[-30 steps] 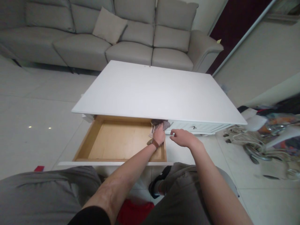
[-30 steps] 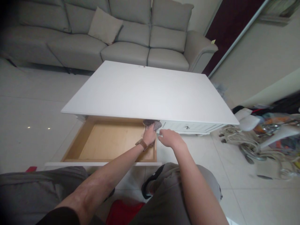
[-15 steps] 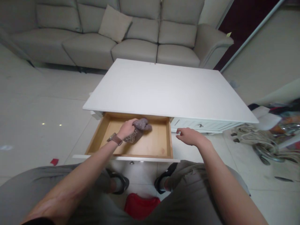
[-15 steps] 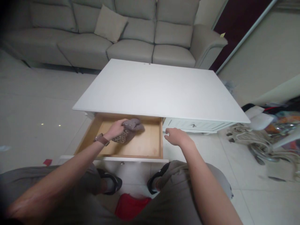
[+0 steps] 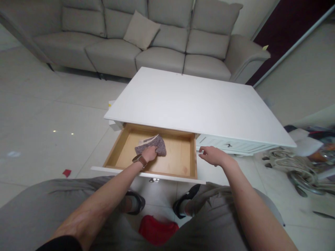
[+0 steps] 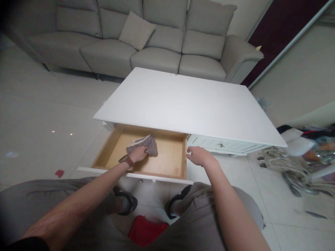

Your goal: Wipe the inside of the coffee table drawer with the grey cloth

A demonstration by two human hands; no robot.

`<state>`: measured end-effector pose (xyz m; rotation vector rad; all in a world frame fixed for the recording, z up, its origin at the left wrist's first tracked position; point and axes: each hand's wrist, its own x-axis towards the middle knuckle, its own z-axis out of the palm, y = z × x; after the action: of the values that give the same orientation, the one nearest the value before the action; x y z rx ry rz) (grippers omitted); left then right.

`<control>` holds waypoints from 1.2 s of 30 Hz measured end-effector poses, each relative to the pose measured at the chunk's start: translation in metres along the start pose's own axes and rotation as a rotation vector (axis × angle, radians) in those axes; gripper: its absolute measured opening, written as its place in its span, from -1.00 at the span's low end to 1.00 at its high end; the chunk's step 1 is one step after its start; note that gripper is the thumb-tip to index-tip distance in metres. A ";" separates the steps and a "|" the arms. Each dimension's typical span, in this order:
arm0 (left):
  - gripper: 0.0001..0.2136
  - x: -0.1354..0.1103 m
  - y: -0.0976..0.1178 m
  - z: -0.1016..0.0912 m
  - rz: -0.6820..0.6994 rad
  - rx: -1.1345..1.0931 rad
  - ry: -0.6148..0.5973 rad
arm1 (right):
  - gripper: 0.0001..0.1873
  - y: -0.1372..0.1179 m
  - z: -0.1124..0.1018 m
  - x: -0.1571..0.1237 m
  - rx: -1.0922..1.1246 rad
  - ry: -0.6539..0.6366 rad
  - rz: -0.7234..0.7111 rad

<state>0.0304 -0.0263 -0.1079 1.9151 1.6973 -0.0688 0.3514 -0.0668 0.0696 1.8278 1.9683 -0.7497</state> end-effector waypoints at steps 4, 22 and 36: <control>-0.65 0.015 0.011 -0.010 0.013 -0.054 0.033 | -0.59 0.000 0.001 -0.001 0.004 0.002 -0.001; -0.47 0.037 0.098 0.046 0.406 -0.057 0.023 | -0.60 0.000 0.002 0.012 -0.066 0.060 -0.028; -0.42 0.005 -0.114 -0.046 -0.068 0.256 0.094 | -0.62 0.021 0.012 0.001 -0.054 0.050 0.002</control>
<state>-0.0896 0.0020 -0.1146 2.0723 1.8925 -0.2366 0.3707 -0.0727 0.0570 1.8341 1.9976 -0.6494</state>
